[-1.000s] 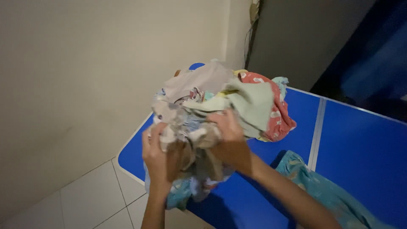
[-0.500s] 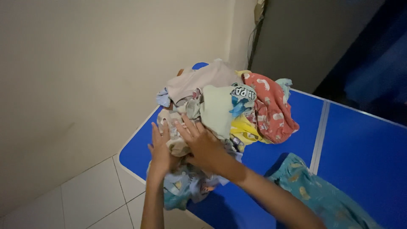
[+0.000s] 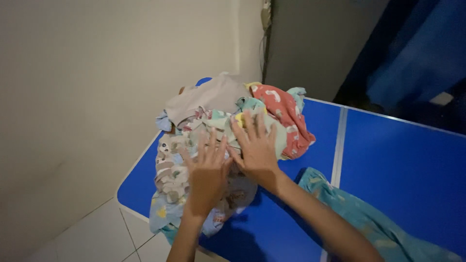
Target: The person folds two baby shirts on a blue table. They first fold a light blue shirt with orange tiger patterns, then a teal shirt with yellow patterns, smoothing and aligning each before stacking them.
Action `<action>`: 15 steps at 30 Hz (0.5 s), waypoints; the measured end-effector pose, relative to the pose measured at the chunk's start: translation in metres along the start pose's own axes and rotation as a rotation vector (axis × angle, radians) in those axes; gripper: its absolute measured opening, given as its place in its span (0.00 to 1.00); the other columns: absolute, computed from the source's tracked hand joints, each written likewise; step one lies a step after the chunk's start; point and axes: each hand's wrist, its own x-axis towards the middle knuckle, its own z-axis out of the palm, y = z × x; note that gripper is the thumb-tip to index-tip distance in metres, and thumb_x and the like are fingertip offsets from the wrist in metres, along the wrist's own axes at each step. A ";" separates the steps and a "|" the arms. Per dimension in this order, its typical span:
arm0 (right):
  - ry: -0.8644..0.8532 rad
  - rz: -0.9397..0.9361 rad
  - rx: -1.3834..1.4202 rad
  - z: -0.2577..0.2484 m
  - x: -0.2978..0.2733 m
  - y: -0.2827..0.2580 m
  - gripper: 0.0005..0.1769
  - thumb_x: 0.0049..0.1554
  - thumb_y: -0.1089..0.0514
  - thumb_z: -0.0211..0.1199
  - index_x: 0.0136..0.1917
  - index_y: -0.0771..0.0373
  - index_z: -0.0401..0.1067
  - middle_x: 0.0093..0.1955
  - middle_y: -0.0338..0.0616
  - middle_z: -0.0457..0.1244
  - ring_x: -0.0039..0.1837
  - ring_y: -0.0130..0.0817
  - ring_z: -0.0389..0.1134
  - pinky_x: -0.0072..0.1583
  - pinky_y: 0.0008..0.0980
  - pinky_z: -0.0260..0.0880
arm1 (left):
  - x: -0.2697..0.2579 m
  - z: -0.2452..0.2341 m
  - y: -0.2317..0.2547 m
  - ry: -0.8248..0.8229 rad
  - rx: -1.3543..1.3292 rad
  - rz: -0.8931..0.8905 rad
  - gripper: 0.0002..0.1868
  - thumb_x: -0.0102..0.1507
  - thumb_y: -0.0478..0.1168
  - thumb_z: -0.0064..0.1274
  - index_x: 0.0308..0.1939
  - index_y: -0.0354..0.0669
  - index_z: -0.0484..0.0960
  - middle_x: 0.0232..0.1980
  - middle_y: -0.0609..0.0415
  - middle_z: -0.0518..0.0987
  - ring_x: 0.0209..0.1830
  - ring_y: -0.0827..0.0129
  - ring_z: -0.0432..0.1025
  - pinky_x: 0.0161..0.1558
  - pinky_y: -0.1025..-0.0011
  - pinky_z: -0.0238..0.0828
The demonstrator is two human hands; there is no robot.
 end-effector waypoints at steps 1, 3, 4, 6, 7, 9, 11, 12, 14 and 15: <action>-0.163 -0.012 0.004 0.018 -0.011 0.008 0.38 0.60 0.39 0.56 0.79 0.51 0.58 0.81 0.59 0.50 0.81 0.70 0.45 0.66 0.79 0.48 | -0.003 0.021 0.001 0.055 0.005 0.015 0.28 0.71 0.57 0.39 0.73 0.56 0.70 0.78 0.48 0.66 0.81 0.48 0.54 0.66 0.21 0.45; -0.327 -0.019 0.005 0.030 -0.026 0.018 0.38 0.61 0.38 0.52 0.80 0.50 0.55 0.83 0.58 0.47 0.83 0.67 0.41 0.67 0.82 0.47 | -0.006 0.036 0.008 0.110 0.006 0.034 0.27 0.72 0.59 0.38 0.73 0.56 0.71 0.77 0.49 0.67 0.79 0.52 0.58 0.67 0.26 0.49; -0.336 -0.007 0.062 0.028 -0.031 0.021 0.37 0.61 0.39 0.53 0.80 0.52 0.55 0.84 0.56 0.45 0.83 0.65 0.41 0.68 0.82 0.46 | -0.005 0.034 0.013 0.108 0.022 0.037 0.28 0.71 0.57 0.40 0.73 0.57 0.70 0.77 0.50 0.68 0.79 0.53 0.59 0.68 0.27 0.49; -0.343 0.010 0.113 0.018 -0.036 0.028 0.37 0.62 0.41 0.54 0.79 0.54 0.55 0.85 0.55 0.42 0.84 0.64 0.40 0.68 0.81 0.46 | 0.001 0.030 0.025 0.107 0.031 0.047 0.28 0.70 0.56 0.42 0.74 0.57 0.69 0.77 0.50 0.68 0.78 0.54 0.60 0.68 0.28 0.48; -0.358 0.017 0.125 0.010 -0.035 0.031 0.36 0.62 0.41 0.53 0.80 0.53 0.55 0.85 0.54 0.43 0.84 0.61 0.41 0.69 0.81 0.45 | 0.007 0.027 0.032 0.128 0.049 0.050 0.28 0.69 0.54 0.45 0.73 0.54 0.70 0.76 0.48 0.68 0.78 0.53 0.60 0.68 0.29 0.48; -0.379 0.035 0.132 -0.003 -0.039 0.037 0.36 0.62 0.41 0.52 0.80 0.52 0.55 0.85 0.54 0.43 0.84 0.59 0.42 0.69 0.80 0.45 | 0.014 0.021 0.049 0.144 0.057 0.061 0.29 0.68 0.51 0.49 0.72 0.51 0.70 0.76 0.45 0.69 0.79 0.52 0.60 0.68 0.31 0.49; -0.275 -0.006 0.042 -0.021 -0.042 0.046 0.21 0.62 0.47 0.51 0.66 0.53 0.67 0.84 0.50 0.48 0.84 0.51 0.45 0.72 0.72 0.41 | 0.026 0.009 0.072 0.277 0.045 0.128 0.27 0.67 0.48 0.53 0.70 0.48 0.73 0.76 0.40 0.68 0.78 0.47 0.60 0.65 0.31 0.57; -0.278 0.007 0.029 -0.029 -0.050 0.059 0.21 0.62 0.47 0.51 0.66 0.53 0.67 0.84 0.50 0.48 0.84 0.51 0.45 0.72 0.72 0.41 | 0.028 0.013 0.086 0.278 0.030 0.137 0.27 0.67 0.48 0.53 0.70 0.48 0.73 0.76 0.40 0.68 0.78 0.47 0.60 0.65 0.31 0.57; -0.369 -0.050 -0.001 -0.046 -0.069 0.082 0.38 0.51 0.44 0.61 0.71 0.63 0.64 0.84 0.59 0.47 0.84 0.60 0.43 0.70 0.81 0.42 | 0.029 0.020 0.115 0.239 -0.118 0.183 0.27 0.65 0.44 0.52 0.70 0.50 0.73 0.73 0.43 0.69 0.78 0.48 0.60 0.69 0.33 0.51; -0.373 -0.036 -0.014 -0.062 -0.078 0.092 0.38 0.51 0.44 0.61 0.71 0.63 0.64 0.84 0.59 0.47 0.84 0.60 0.43 0.70 0.81 0.42 | 0.030 0.025 0.128 0.240 -0.135 0.192 0.27 0.65 0.44 0.52 0.70 0.50 0.73 0.73 0.43 0.69 0.78 0.48 0.60 0.69 0.33 0.51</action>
